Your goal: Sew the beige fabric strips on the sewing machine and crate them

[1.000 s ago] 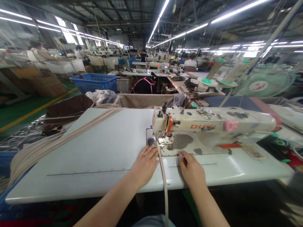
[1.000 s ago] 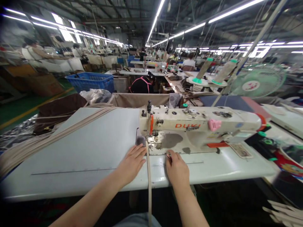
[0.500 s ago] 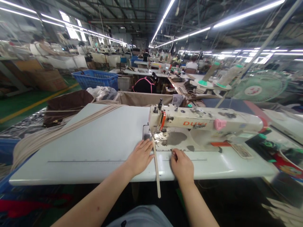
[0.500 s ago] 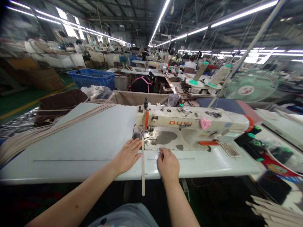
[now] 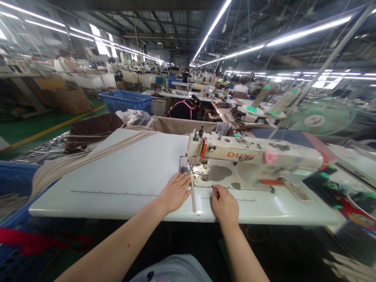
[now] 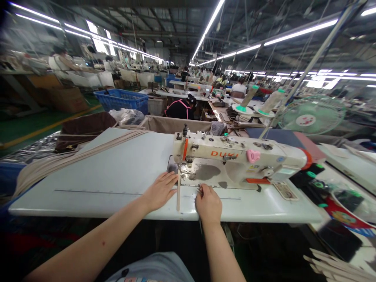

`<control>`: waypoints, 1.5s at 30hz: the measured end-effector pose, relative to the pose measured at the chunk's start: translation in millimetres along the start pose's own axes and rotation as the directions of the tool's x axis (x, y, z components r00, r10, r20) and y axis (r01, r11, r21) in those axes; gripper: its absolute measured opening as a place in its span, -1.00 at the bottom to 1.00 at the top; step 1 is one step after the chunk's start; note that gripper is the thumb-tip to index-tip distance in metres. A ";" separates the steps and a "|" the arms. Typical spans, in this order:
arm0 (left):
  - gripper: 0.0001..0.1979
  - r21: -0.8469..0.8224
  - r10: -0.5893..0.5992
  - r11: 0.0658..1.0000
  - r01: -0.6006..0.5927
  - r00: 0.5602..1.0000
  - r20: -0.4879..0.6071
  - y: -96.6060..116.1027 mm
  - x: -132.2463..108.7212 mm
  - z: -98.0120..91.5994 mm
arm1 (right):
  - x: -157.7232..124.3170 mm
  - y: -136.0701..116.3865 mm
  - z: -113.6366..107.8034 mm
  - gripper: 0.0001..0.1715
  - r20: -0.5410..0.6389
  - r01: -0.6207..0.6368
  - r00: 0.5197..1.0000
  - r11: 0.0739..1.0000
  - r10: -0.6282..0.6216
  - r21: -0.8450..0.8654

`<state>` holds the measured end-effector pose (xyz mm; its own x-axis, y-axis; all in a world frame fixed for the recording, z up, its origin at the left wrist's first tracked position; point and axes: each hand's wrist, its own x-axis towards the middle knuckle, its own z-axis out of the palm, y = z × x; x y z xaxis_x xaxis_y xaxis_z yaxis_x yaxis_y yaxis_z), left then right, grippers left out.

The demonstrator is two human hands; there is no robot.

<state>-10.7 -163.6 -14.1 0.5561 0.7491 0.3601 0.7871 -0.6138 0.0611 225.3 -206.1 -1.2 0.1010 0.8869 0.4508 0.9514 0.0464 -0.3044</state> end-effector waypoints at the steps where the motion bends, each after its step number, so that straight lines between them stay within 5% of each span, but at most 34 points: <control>1: -0.47 0.002 0.004 1.000 -0.004 1.000 0.000 0.0 -0.3 0.0 | 0.0 0.1 0.0 -0.78 -0.001 0.000 1.000 1.000 0.000 -0.001; 18: -0.61 -0.060 0.020 0.998 -0.025 0.996 -0.085 3.6 -1.1 -1.5 | -2.2 6.4 5.9 -0.72 -0.015 0.063 0.998 0.998 -0.063 -0.028; 30: -0.57 -0.080 -0.065 0.995 0.063 0.998 -0.017 0.3 6.5 4.2 | -4.8 8.1 5.0 -0.70 -0.012 0.081 0.997 0.996 -0.081 -0.021; 45: -0.52 -0.177 -0.035 0.983 0.050 0.996 0.084 -26.2 25.8 -5.0 | -4.3 6.7 4.4 -0.69 -0.025 0.103 0.994 0.994 -0.104 -0.043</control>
<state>-18.4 -129.4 -1.7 0.5485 0.7885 0.2781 0.7540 -0.6102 0.2431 230.0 -207.5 -8.9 0.0087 0.8655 0.5008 0.9684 0.1175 -0.2199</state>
